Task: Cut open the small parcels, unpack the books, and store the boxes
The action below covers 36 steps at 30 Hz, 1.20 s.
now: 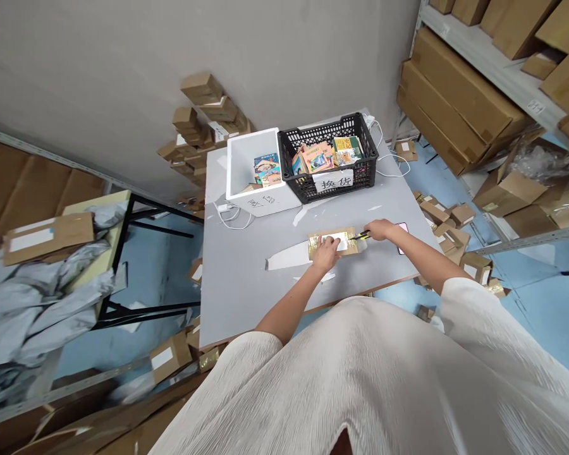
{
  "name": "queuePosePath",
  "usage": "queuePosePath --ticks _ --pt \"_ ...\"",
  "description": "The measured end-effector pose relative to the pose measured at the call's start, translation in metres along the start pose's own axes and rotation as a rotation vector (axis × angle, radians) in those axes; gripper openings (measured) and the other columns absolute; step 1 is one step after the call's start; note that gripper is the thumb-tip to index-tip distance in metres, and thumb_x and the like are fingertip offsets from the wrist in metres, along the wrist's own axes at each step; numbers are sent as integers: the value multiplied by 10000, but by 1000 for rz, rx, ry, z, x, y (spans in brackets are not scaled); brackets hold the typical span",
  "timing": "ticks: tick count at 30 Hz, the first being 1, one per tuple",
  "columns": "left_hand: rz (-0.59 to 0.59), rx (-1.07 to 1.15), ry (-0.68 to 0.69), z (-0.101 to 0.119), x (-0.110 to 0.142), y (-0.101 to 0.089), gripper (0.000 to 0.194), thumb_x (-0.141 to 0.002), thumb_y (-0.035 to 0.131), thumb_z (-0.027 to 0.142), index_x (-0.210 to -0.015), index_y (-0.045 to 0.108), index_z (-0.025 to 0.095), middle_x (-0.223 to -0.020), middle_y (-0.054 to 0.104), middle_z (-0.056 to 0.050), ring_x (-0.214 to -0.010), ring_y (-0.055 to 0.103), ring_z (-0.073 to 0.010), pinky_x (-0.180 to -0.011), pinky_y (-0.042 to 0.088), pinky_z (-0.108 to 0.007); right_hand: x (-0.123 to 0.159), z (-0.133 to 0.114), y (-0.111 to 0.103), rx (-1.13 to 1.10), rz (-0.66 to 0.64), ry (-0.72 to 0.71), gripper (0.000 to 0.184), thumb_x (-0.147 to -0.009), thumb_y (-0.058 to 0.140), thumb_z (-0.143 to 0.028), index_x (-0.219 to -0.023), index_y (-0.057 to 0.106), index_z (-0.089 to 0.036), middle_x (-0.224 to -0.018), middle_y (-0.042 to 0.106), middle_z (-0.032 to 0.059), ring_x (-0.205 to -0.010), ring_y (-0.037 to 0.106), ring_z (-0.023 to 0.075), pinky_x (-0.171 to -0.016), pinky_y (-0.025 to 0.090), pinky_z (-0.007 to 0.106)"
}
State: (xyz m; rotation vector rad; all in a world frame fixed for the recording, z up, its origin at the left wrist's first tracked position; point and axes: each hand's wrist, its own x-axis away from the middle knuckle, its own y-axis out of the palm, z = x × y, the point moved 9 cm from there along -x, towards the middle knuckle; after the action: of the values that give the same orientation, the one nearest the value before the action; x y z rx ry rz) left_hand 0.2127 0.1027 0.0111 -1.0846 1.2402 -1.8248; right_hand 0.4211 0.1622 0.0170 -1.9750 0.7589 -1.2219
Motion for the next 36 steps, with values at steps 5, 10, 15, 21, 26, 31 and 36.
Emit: queuePosePath --ticks 5,10,15,21,26,31,36 --pt "5 20 15 0 -1 1 564 -920 811 249 -1414 553 340 -1386 604 -76 -1221 671 -285 -1356 238 -599 41 26 34 -386 -151 30 242 -984 589 -423 -954 739 -236 -854 768 27 -739 656 183 -641 454 266" --pt "19 17 32 0 0 -1 560 -921 818 245 -1417 569 320 -1385 588 -85 -1226 663 -273 -1356 250 -560 55 20 45 -523 -111 64 262 -977 605 -465 -889 695 -235 -812 723 7 -698 611 163 -609 439 252" --pt "3 0 38 1 -1 -1 573 -933 805 256 -1434 550 364 -1394 593 -68 -1233 672 -286 -1354 234 -586 42 -4 44 -528 -80 45 285 -979 604 -490 -900 702 -234 -776 709 -1 -684 590 160 -592 431 242" --pt "-8 24 36 1 2 -2 678 -948 755 274 -1555 460 326 -1474 570 -108 -1303 647 -309 -1339 271 -565 53 18 54 -582 -8 146 266 -1011 589 -473 -962 677 -227 -811 736 6 -707 643 164 -583 450 229" --pt "99 86 -7 -5 -4 -18 596 -1061 538 301 -1639 394 305 -1582 516 -137 -1346 606 -315 -1220 413 -483 74 35 52 -688 109 183 240 -1052 597 -445 -1109 675 -225 -985 804 47 -806 726 181 -649 521 235" --pt "124 50 17 -3 -20 -23 497 -1053 482 183 -1541 503 273 -1585 544 -128 -1471 501 -301 -1242 373 -468 81 11 39 -520 241 116 323 -1109 502 -382 -1313 708 -239 -1094 814 64 -968 752 226 -874 566 309" --pt "101 31 47 -2 -29 -16 540 -1002 565 175 -1535 525 250 -1639 514 -156 -1567 405 -320 -1310 277 -527 84 -7 37 -172 290 -10 432 -1093 556 -372 -1489 705 -284 -1250 749 110 -1123 711 270 -981 513 336"
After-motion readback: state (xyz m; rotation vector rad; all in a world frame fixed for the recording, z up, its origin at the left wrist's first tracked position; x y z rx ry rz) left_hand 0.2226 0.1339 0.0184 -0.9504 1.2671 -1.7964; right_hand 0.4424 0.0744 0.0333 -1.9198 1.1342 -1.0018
